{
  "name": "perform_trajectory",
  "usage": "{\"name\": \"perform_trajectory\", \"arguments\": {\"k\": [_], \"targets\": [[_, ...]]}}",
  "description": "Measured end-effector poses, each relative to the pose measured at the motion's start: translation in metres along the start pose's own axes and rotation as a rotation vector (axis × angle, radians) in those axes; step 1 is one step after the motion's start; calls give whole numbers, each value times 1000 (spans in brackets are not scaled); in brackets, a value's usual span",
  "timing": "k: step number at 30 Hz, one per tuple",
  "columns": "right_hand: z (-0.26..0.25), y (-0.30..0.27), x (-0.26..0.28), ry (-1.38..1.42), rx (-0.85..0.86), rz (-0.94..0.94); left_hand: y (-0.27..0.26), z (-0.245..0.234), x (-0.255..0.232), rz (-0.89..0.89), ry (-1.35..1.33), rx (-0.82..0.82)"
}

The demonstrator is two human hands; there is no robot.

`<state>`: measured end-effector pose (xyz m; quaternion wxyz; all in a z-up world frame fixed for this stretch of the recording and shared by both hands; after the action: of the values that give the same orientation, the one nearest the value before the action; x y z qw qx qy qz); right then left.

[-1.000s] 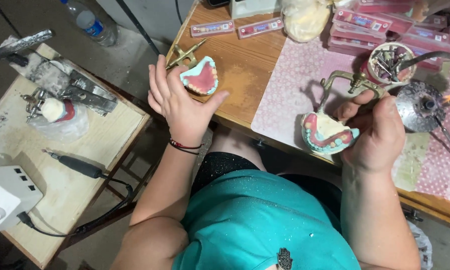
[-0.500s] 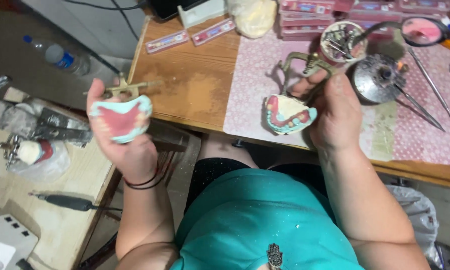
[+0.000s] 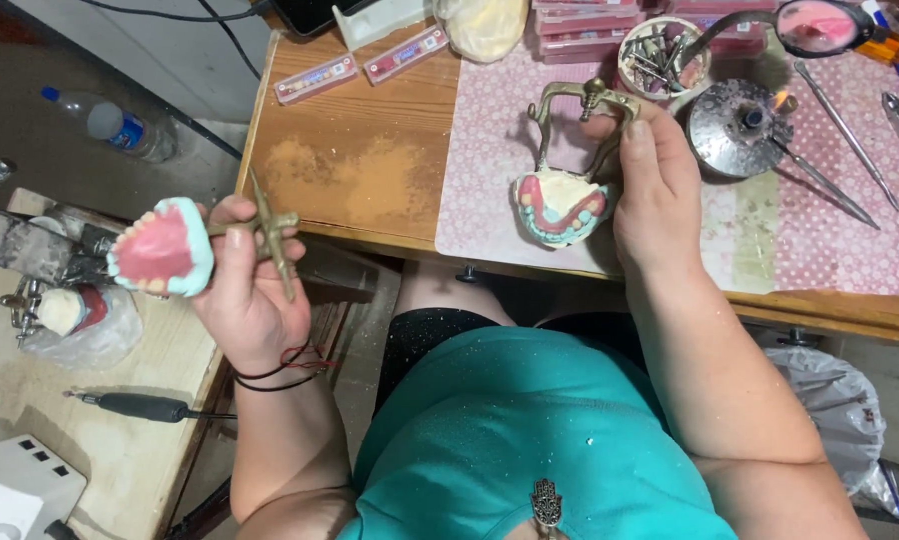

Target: The person holds a dental mold in a clamp and uses a heated metal tool to smooth and shape the pink material on the teeth. They repeatedly heat the tool on a small flame and apply it to the mold, then switch to a different tool to refine the surface details.

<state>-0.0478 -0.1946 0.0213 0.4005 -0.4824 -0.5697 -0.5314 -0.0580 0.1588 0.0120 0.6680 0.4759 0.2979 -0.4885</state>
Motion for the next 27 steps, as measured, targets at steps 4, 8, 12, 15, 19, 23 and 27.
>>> {"name": "perform_trajectory", "arguments": {"k": [4,8,12,15,19,23,27], "targets": [[-2,-11,6,-434,11,-175,-7,-20,-9,58,6,-51],[47,-34,31,-778,113,-309,-19,-43,-22,75,82,-146],[129,-28,44,-933,581,-77,-24,-30,-51,122,257,-151],[172,5,17,-1214,531,189,-34,-26,-75,322,291,98],[232,43,57,-1334,664,429,-63,-53,-90,258,176,209],[297,42,62,-1171,1094,-112,-73,-56,-100,247,200,256],[319,5,40,-962,1509,-230,-67,-44,-109,98,347,169]]}}
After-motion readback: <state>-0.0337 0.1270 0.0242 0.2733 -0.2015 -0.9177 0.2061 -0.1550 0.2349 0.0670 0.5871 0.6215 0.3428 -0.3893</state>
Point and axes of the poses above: each hand's wrist, its own y-axis towards the middle knuckle, its own z-axis out of the palm, x = y × z, the point moved 1 cm from there along y, towards the middle knuckle, and after that the axes turned 15 degrees about x, right-handed, at the moved point
